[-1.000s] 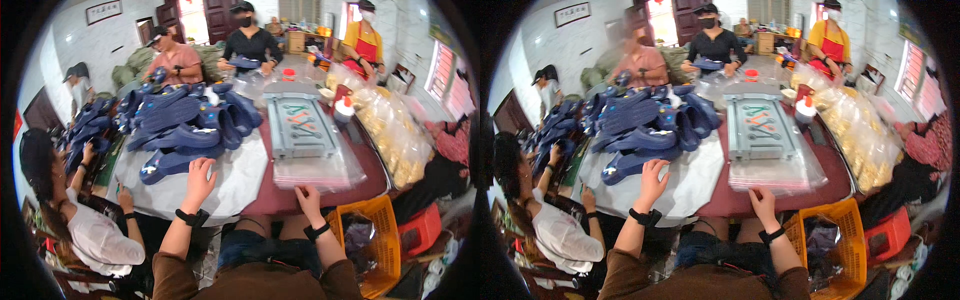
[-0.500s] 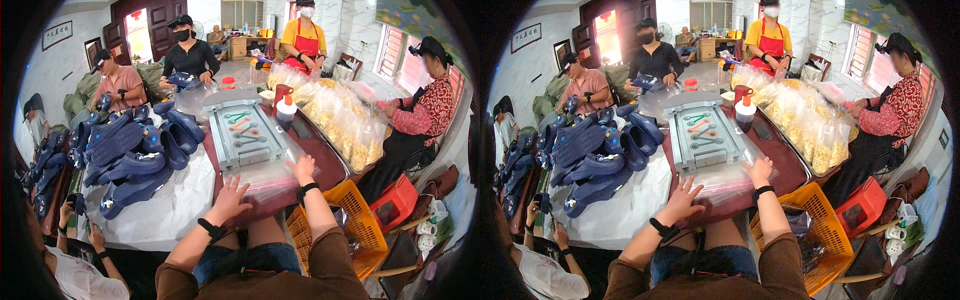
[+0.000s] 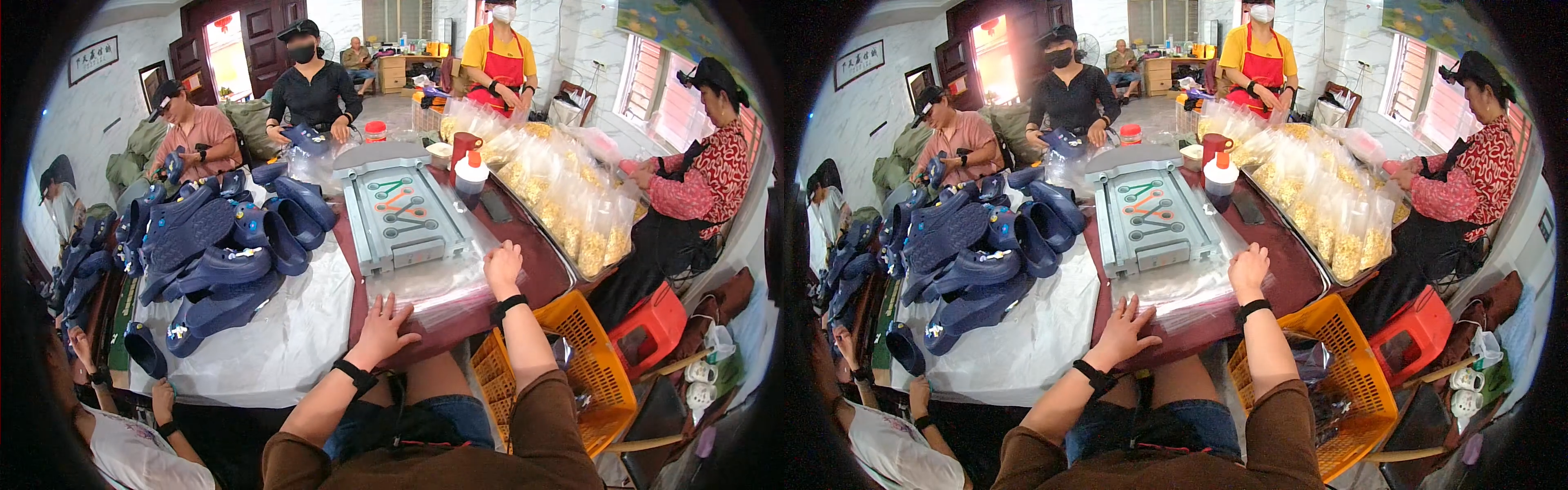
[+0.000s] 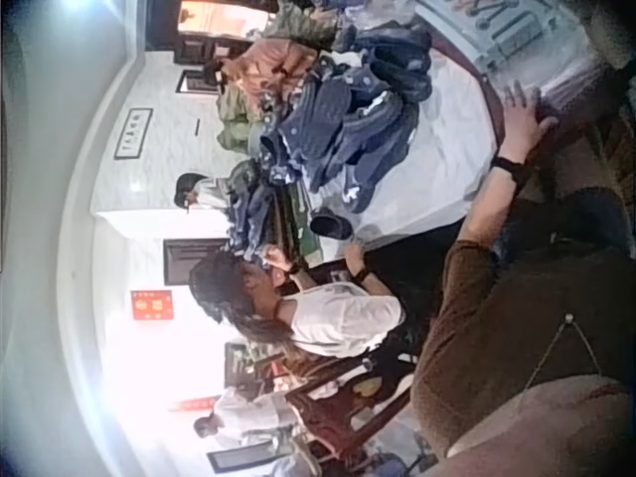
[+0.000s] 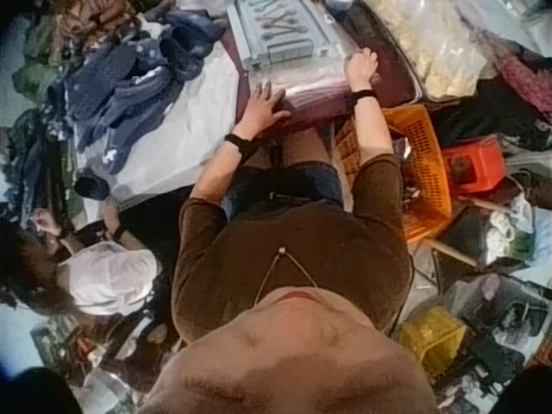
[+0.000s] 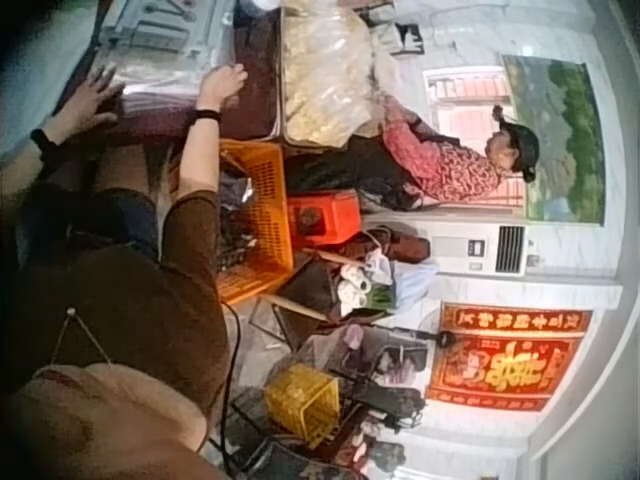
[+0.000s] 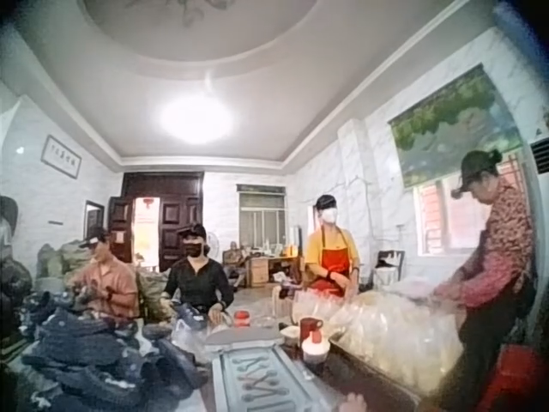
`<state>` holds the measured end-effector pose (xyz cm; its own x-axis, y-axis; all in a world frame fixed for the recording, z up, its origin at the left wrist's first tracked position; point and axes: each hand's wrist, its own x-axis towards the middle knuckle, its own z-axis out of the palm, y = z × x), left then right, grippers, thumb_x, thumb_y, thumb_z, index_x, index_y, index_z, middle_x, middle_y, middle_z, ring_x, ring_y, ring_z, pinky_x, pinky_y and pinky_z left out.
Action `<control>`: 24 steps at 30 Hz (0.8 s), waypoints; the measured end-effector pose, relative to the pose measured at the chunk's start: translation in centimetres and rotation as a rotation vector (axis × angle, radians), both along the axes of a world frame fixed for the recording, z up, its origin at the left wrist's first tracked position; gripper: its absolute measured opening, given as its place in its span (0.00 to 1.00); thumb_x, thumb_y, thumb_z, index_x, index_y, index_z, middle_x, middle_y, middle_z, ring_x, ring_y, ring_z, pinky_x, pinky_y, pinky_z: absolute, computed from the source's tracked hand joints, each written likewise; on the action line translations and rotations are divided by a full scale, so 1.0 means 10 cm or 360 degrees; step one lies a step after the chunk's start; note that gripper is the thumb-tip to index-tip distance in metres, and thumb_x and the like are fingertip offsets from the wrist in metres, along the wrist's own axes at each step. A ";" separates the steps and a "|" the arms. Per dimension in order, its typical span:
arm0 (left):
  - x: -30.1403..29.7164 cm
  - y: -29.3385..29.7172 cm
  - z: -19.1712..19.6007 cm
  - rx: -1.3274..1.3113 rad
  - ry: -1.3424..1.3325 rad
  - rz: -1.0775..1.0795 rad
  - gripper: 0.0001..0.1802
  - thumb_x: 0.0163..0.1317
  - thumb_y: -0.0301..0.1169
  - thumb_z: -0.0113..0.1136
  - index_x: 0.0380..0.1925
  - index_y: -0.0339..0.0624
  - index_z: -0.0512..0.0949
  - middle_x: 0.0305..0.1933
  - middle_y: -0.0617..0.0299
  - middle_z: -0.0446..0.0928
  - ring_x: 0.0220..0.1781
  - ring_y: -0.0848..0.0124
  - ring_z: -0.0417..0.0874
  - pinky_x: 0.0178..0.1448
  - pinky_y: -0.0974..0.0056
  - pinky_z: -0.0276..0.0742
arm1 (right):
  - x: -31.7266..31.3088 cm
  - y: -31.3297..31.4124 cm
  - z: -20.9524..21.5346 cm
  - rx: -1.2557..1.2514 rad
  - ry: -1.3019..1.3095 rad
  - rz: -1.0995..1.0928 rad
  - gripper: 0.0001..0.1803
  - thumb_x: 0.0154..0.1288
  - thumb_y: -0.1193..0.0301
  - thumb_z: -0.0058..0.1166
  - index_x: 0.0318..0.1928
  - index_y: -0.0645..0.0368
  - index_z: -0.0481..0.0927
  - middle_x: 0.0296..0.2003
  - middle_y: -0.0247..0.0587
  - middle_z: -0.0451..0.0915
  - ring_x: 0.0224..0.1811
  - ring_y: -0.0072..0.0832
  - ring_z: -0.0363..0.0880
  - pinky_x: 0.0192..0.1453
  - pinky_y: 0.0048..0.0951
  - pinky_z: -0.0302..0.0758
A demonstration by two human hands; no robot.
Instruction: Placing rubber shoes into plastic bags and organizing them into a basket.
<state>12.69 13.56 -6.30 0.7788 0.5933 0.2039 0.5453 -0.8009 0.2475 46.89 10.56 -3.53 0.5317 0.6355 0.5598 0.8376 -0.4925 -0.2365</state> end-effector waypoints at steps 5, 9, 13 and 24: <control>0.10 -0.02 -0.02 0.0062 -0.0018 -0.0020 0.44 0.61 0.67 0.59 0.73 0.58 0.69 0.78 0.36 0.58 0.77 0.32 0.58 0.79 0.43 0.58 | 0.32 -0.06 -0.13 -0.0041 0.0229 -0.0196 0.12 0.56 0.65 0.66 0.38 0.59 0.89 0.45 0.45 0.79 0.54 0.46 0.74 0.57 0.47 0.75; 0.03 0.01 -0.03 0.0142 0.0068 0.0011 0.43 0.62 0.65 0.59 0.72 0.56 0.69 0.76 0.37 0.62 0.75 0.33 0.61 0.77 0.42 0.60 | 0.08 -0.17 0.02 -0.0026 0.0060 0.0182 0.22 0.57 0.61 0.66 0.48 0.62 0.84 0.46 0.44 0.79 0.56 0.46 0.74 0.60 0.45 0.75; 0.05 -0.02 0.04 0.0120 0.0116 -0.0011 0.42 0.62 0.64 0.60 0.71 0.55 0.69 0.75 0.37 0.64 0.75 0.33 0.61 0.76 0.41 0.61 | -0.38 -0.24 0.09 -0.0223 0.0269 0.1063 0.27 0.53 0.56 0.71 0.53 0.52 0.86 0.45 0.43 0.78 0.56 0.44 0.74 0.60 0.41 0.75; 0.06 -0.08 -0.01 0.0199 -0.0095 -0.0078 0.39 0.62 0.60 0.63 0.69 0.56 0.71 0.79 0.37 0.56 0.77 0.33 0.59 0.77 0.41 0.60 | -0.46 0.00 -0.12 0.0073 0.0590 0.0890 0.10 0.61 0.62 0.66 0.36 0.54 0.91 0.37 0.41 0.83 0.46 0.45 0.78 0.51 0.42 0.76</control>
